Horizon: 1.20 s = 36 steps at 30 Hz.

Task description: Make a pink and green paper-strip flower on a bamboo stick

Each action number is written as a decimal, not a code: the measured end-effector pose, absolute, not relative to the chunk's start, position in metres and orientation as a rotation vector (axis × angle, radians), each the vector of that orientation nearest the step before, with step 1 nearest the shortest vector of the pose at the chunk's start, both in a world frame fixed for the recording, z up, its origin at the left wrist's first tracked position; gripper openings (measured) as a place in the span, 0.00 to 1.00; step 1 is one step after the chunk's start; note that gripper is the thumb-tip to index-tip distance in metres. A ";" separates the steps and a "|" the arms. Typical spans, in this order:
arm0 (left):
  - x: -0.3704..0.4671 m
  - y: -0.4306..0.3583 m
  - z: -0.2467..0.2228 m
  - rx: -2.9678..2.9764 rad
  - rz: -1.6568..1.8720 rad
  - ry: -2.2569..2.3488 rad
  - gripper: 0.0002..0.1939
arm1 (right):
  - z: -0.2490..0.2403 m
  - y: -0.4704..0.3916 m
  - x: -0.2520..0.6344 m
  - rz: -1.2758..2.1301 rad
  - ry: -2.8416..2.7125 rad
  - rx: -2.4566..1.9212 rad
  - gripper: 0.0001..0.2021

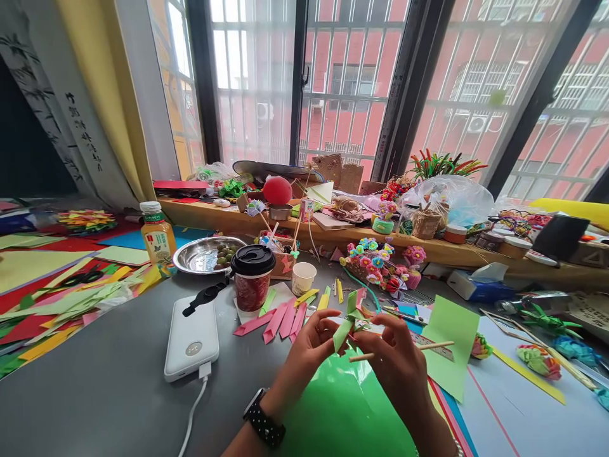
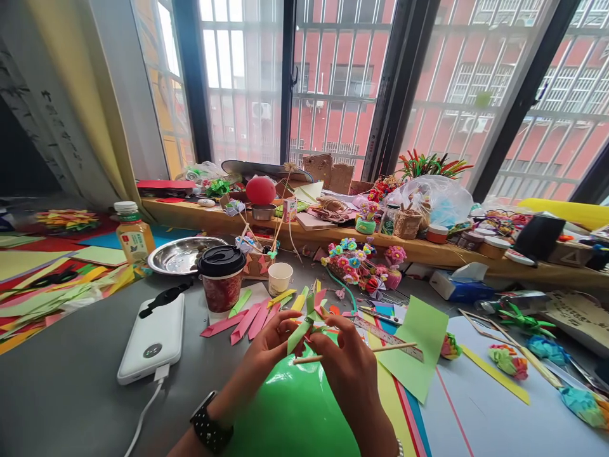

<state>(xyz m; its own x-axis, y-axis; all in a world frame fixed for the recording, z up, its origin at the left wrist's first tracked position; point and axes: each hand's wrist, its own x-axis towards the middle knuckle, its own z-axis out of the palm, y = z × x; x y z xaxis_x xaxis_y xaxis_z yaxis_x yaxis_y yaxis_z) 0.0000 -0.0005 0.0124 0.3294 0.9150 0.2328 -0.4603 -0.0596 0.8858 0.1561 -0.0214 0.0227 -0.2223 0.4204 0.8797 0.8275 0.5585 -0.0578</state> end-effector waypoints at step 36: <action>-0.003 0.001 0.014 1.156 1.212 0.781 0.16 | 0.023 -0.030 0.146 -0.685 -2.001 -1.004 0.13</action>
